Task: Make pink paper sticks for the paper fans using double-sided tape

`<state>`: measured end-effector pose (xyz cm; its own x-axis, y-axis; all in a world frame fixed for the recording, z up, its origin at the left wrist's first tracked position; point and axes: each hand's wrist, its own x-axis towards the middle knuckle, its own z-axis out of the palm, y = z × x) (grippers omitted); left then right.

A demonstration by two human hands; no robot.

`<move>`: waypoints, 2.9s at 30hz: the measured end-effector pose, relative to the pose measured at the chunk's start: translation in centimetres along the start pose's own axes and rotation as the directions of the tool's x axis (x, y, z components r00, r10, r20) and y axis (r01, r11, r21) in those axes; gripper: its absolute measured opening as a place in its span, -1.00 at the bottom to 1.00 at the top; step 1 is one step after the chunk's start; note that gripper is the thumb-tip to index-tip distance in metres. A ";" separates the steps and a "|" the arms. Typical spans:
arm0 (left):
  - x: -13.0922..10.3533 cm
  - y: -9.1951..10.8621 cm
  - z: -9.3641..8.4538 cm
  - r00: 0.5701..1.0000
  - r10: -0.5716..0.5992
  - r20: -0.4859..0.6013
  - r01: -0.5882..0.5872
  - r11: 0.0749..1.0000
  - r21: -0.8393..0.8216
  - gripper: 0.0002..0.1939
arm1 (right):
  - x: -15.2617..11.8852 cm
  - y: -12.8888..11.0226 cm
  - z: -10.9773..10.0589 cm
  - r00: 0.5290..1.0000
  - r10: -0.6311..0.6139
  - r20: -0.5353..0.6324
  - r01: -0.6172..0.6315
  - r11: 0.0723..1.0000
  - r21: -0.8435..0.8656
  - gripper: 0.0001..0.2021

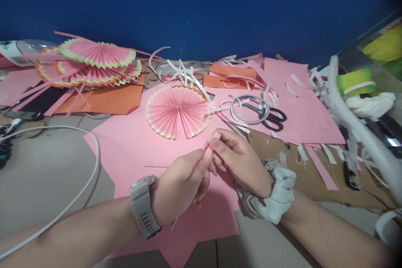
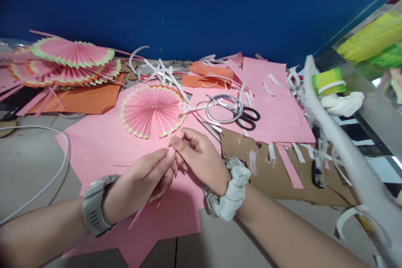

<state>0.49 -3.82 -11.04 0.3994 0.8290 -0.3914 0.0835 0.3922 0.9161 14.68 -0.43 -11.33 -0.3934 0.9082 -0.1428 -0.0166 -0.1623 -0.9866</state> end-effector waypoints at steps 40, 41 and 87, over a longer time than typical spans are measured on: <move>-0.6 0.5 -0.4 0.999 -0.029 0.046 0.028 0.999 0.030 -0.63 | -0.9 -0.5 -0.4 0.965 -0.245 0.090 0.261 0.882 -0.393 -0.77; -0.6 0.4 -0.4 0.998 -0.030 0.048 0.028 0.999 0.040 -0.62 | -0.9 -0.5 -0.4 0.965 -0.246 0.086 0.260 0.878 -0.401 -0.77; -0.4 0.5 -0.6 0.981 0.050 0.188 -0.029 0.993 -0.114 -0.68 | -0.4 0.0 -1.0 0.977 -0.149 -0.150 0.096 0.945 -0.311 -0.67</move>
<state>-0.14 -3.76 -10.50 0.5677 0.7580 -0.3212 -0.0327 0.4107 0.9112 15.74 -0.37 -11.31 -0.2439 0.9698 -0.0043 0.2325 0.0542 -0.9711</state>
